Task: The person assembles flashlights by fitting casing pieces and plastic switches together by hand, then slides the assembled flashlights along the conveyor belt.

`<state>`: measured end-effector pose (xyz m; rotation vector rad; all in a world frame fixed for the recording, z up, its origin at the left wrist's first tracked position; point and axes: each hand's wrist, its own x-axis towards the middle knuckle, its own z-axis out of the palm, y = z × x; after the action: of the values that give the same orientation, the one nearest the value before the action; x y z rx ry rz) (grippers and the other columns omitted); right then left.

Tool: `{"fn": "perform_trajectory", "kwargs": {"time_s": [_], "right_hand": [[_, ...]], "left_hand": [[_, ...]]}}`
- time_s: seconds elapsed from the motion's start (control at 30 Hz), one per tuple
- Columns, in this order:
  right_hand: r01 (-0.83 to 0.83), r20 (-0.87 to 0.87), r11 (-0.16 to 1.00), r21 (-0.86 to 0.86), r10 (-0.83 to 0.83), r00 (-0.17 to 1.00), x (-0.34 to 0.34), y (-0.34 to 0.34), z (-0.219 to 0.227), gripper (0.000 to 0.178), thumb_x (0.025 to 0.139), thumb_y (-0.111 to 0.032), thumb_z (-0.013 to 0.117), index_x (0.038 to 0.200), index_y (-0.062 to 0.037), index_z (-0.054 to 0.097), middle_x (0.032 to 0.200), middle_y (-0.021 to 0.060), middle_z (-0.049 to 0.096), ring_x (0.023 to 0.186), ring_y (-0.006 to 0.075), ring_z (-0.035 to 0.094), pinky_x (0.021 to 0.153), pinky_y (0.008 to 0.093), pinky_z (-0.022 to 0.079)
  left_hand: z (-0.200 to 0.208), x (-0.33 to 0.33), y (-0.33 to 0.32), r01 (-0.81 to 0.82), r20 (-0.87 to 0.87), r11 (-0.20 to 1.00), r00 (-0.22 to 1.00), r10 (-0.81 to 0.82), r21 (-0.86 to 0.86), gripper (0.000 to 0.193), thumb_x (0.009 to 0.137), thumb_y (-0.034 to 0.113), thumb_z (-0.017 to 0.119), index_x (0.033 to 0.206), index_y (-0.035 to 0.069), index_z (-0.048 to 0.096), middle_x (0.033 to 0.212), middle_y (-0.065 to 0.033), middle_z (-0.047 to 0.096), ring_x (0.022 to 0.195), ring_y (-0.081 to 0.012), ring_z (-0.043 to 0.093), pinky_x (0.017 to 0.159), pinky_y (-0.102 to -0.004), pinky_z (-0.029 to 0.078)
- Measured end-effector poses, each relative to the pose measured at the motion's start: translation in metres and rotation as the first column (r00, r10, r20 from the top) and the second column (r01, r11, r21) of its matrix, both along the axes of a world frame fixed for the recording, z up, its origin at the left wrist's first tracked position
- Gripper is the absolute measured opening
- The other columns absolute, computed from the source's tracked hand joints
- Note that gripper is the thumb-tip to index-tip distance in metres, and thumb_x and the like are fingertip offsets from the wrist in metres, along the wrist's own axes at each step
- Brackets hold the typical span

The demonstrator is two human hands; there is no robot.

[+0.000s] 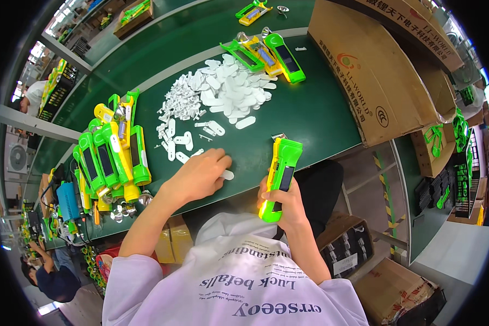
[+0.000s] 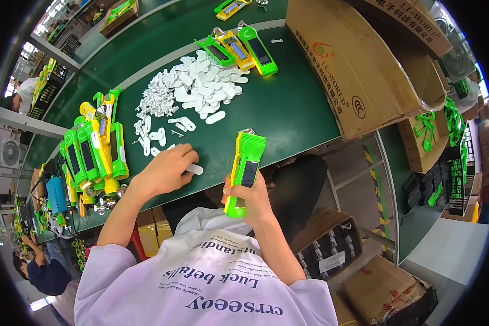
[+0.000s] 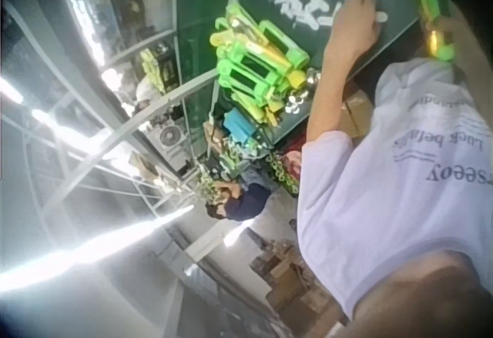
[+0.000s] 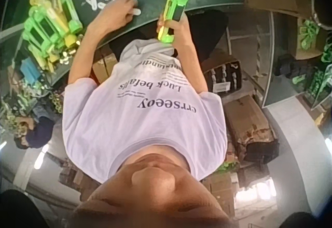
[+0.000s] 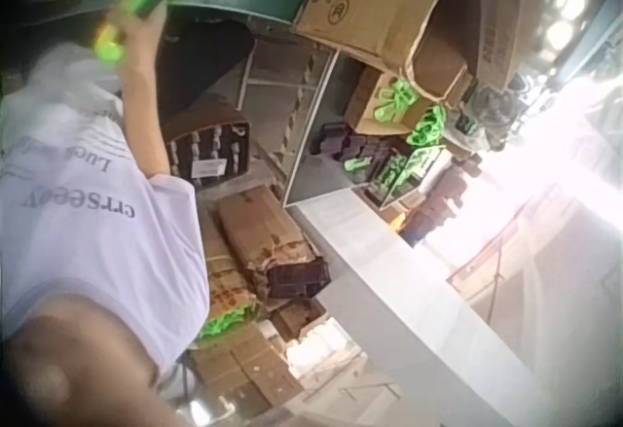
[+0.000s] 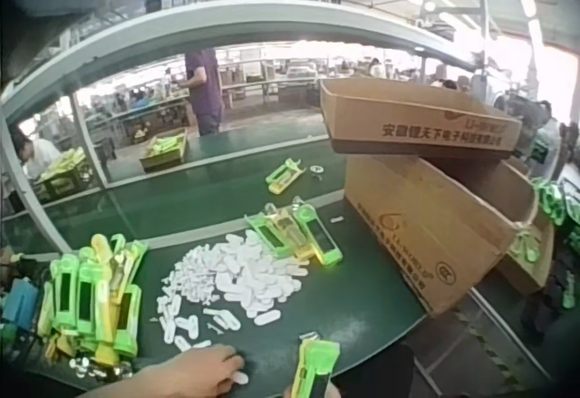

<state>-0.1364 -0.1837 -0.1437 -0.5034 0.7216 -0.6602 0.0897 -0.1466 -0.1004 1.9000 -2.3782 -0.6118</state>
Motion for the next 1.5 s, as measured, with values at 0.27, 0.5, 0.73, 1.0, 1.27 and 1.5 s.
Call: {"fn": "perform_trajectory", "kwargs": {"time_s": [0.27,0.5,0.73,1.0,1.27,1.5], "right_hand": [[-0.004,0.010,1.000,0.001,0.004,1.000,0.003,0.001,0.001,0.044,0.066,0.006,0.064,0.105,-0.0051,0.045,0.081,0.0082,0.058,0.059,0.0205,0.061,0.055,0.0355,0.053],[0.008,-0.002,1.000,-0.011,-0.008,1.000,0.001,0.000,0.001,0.045,0.067,0.007,0.064,0.106,-0.0049,0.045,0.080,0.0086,0.059,0.059,0.0210,0.061,0.056,0.0352,0.053],[-0.004,-0.006,0.999,-0.033,0.004,1.000,-0.001,0.000,0.001,0.046,0.067,0.008,0.063,0.107,-0.0044,0.045,0.082,0.0090,0.060,0.060,0.0213,0.062,0.056,0.0354,0.053],[-0.007,-0.011,1.000,-0.026,0.007,1.000,-0.001,0.003,0.004,0.047,0.067,0.008,0.064,0.108,-0.0047,0.045,0.081,0.0087,0.059,0.059,0.0210,0.062,0.055,0.0353,0.054],[-0.037,-0.005,0.999,-0.041,0.036,0.999,-0.004,0.005,-0.001,0.049,0.067,0.008,0.065,0.110,-0.0047,0.045,0.081,0.0088,0.060,0.061,0.0206,0.063,0.055,0.0344,0.054],[-0.108,-0.115,0.992,-0.072,0.099,0.988,0.003,0.010,0.000,0.055,0.067,0.013,0.064,0.116,-0.0035,0.046,0.083,0.0089,0.060,0.068,0.0199,0.064,0.058,0.0340,0.056]], "left_hand": [[-0.017,0.003,0.004,0.077,0.015,0.989,0.997,-0.076,-0.123,0.021,0.076,0.004,0.067,0.097,0.003,0.064,0.089,-0.0109,0.059,0.091,-0.0287,0.061,0.078,-0.0397,0.050],[-0.017,0.008,0.000,-0.120,-0.088,0.988,0.990,0.111,-0.096,0.018,0.078,0.004,0.066,0.096,0.000,0.066,0.087,-0.0148,0.065,0.079,-0.0341,0.064,0.072,-0.0422,0.052],[-0.004,0.001,-0.004,-0.177,-0.086,0.974,0.982,0.166,-0.140,0.030,0.077,0.002,0.065,0.107,0.001,0.063,0.094,-0.0148,0.062,0.088,-0.0341,0.063,0.077,-0.0419,0.052],[-0.005,0.000,-0.016,-0.060,0.009,0.997,0.998,0.060,-0.046,0.030,0.071,0.000,0.065,0.099,0.001,0.055,0.085,-0.0150,0.056,0.086,-0.0358,0.058,0.077,-0.0429,0.050],[-0.012,-0.016,-0.008,-0.102,-0.840,0.945,0.435,0.324,0.311,0.032,0.074,-0.002,0.074,0.099,0.002,0.054,0.090,-0.0046,0.060,0.080,-0.0100,0.061,0.077,-0.0257,0.052],[-0.033,-0.047,0.011,-0.199,-0.920,0.900,-0.032,0.390,0.388,0.032,0.078,0.000,0.075,0.101,0.002,0.052,0.092,-0.0050,0.060,0.083,-0.0121,0.063,0.078,-0.0264,0.052]]}}
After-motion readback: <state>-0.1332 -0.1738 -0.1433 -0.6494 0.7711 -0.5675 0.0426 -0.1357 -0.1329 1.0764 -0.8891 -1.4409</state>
